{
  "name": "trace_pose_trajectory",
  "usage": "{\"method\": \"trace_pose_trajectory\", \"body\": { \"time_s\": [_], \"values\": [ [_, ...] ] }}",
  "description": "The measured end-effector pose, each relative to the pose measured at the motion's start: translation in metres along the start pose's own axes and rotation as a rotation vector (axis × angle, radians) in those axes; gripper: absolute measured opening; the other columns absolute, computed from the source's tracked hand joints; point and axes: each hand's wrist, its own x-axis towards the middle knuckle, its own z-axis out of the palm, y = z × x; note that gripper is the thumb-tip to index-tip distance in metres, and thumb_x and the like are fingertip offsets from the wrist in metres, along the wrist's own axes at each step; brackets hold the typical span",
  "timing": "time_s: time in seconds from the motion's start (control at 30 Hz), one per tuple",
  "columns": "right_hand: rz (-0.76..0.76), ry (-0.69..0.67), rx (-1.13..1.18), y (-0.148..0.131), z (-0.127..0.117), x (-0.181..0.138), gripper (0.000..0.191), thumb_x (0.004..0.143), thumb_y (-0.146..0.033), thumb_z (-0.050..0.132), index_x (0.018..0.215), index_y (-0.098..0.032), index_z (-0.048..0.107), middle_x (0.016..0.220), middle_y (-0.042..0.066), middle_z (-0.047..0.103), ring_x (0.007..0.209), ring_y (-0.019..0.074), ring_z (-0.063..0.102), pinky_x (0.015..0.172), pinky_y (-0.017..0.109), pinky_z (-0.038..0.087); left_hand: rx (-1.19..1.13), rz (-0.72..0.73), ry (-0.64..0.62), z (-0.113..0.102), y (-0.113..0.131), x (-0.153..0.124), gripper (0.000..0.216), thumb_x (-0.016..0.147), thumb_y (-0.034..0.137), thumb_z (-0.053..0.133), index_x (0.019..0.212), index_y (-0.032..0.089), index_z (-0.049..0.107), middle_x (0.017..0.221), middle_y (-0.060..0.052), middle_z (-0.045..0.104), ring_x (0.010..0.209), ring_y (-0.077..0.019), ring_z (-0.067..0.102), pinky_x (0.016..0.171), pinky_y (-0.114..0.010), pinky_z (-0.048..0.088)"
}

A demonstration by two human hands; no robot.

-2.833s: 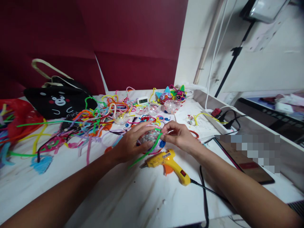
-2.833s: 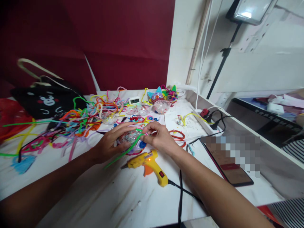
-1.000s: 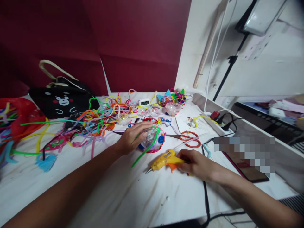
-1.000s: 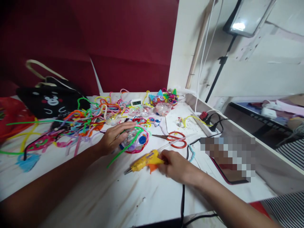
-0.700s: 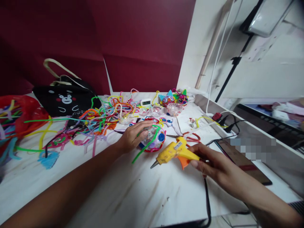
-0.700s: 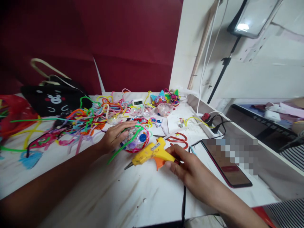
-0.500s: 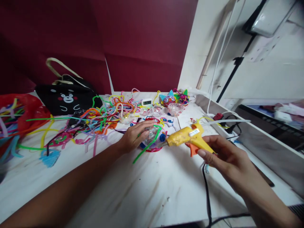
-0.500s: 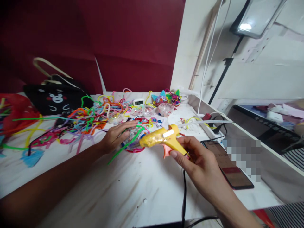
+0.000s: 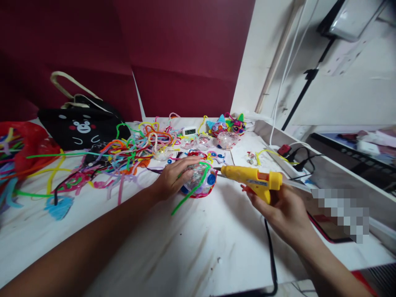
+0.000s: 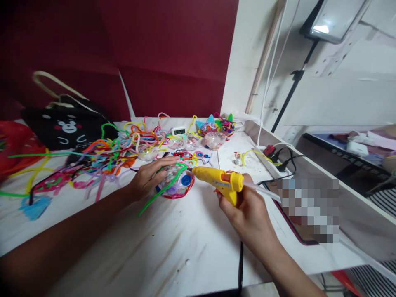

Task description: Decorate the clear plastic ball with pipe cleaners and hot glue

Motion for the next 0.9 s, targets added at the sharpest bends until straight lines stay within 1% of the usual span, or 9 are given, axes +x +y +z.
{"method": "trace_pose_trajectory", "body": {
  "time_s": [0.1, 0.27, 0.4, 0.47, 0.57, 0.7, 0.8, 0.9],
  "values": [
    [-0.050, -0.056, 0.001, 0.000, 0.005, 0.000, 0.022, 0.082, -0.036, 0.067, 0.097, -0.020, 0.063, 0.096, 0.008, 0.068, 0.083, 0.0212, 0.067, 0.072, 0.032, 0.057, 0.010, 0.017, -0.017, 0.000, 0.000, 0.000, 0.035, 0.099, 0.028, 0.043, 0.129, 0.017, 0.056, 0.135, -0.011, 0.061, 0.128, -0.0209, 0.055, 0.110, -0.036, 0.042],
    [-0.121, -0.123, -0.016, 0.005, 0.009, -0.002, 0.014, 0.087, -0.029, 0.062, 0.098, -0.021, 0.061, 0.102, 0.008, 0.064, 0.084, 0.0190, 0.065, 0.068, 0.029, 0.056, 0.020, 0.023, -0.033, -0.001, -0.002, 0.000, 0.036, 0.099, 0.027, 0.043, 0.131, 0.017, 0.055, 0.136, -0.011, 0.060, 0.129, -0.0207, 0.054, 0.110, -0.035, 0.042],
    [-0.205, -0.132, -0.031, 0.011, 0.011, -0.003, 0.013, 0.088, -0.024, 0.061, 0.102, -0.023, 0.060, 0.112, 0.007, 0.056, 0.094, 0.0188, 0.062, 0.070, 0.027, 0.056, 0.020, 0.028, -0.031, 0.000, -0.002, 0.000, 0.035, 0.099, 0.027, 0.043, 0.130, 0.017, 0.056, 0.135, -0.012, 0.060, 0.129, -0.0209, 0.054, 0.111, -0.036, 0.042],
    [-0.223, -0.137, -0.032, 0.012, 0.012, -0.003, 0.011, 0.089, -0.022, 0.060, 0.100, -0.023, 0.060, 0.115, 0.007, 0.052, 0.095, 0.0186, 0.061, 0.070, 0.027, 0.055, 0.024, 0.031, -0.031, 0.000, -0.002, 0.000, 0.035, 0.099, 0.027, 0.043, 0.130, 0.017, 0.056, 0.135, -0.012, 0.061, 0.129, -0.0210, 0.055, 0.110, -0.036, 0.042],
    [-0.208, -0.144, -0.056, 0.014, 0.013, -0.003, 0.007, 0.091, -0.025, 0.058, 0.097, -0.022, 0.059, 0.115, 0.007, 0.050, 0.093, 0.0191, 0.061, 0.069, 0.029, 0.055, 0.028, 0.020, -0.040, 0.000, -0.001, 0.000, 0.036, 0.099, 0.028, 0.043, 0.131, 0.017, 0.055, 0.136, -0.011, 0.060, 0.129, -0.0212, 0.054, 0.111, -0.035, 0.042],
    [-0.172, -0.155, -0.143, 0.013, 0.012, -0.004, 0.009, 0.092, -0.029, 0.057, 0.095, -0.020, 0.058, 0.109, 0.008, 0.053, 0.086, 0.0189, 0.061, 0.069, 0.031, 0.053, 0.016, 0.021, -0.045, -0.001, 0.000, 0.001, 0.035, 0.099, 0.027, 0.042, 0.131, 0.017, 0.055, 0.136, -0.012, 0.060, 0.129, -0.0209, 0.054, 0.111, -0.035, 0.041],
    [-0.216, -0.148, -0.180, 0.010, 0.012, -0.003, 0.010, 0.092, -0.029, 0.057, 0.097, -0.020, 0.059, 0.103, 0.007, 0.054, 0.088, 0.0195, 0.059, 0.072, 0.032, 0.052, 0.017, 0.013, -0.057, -0.001, 0.000, 0.001, 0.036, 0.099, 0.026, 0.042, 0.132, 0.018, 0.054, 0.137, -0.012, 0.059, 0.130, -0.0208, 0.053, 0.112, -0.036, 0.040],
    [-0.257, -0.133, -0.179, 0.009, 0.014, -0.001, 0.013, 0.091, -0.027, 0.059, 0.102, -0.021, 0.057, 0.105, 0.007, 0.052, 0.091, 0.0199, 0.058, 0.074, 0.032, 0.052, 0.020, 0.002, -0.063, -0.001, 0.001, 0.000, 0.036, 0.099, 0.026, 0.042, 0.132, 0.018, 0.054, 0.138, -0.011, 0.059, 0.131, -0.0211, 0.053, 0.113, -0.037, 0.039]
  ]
}}
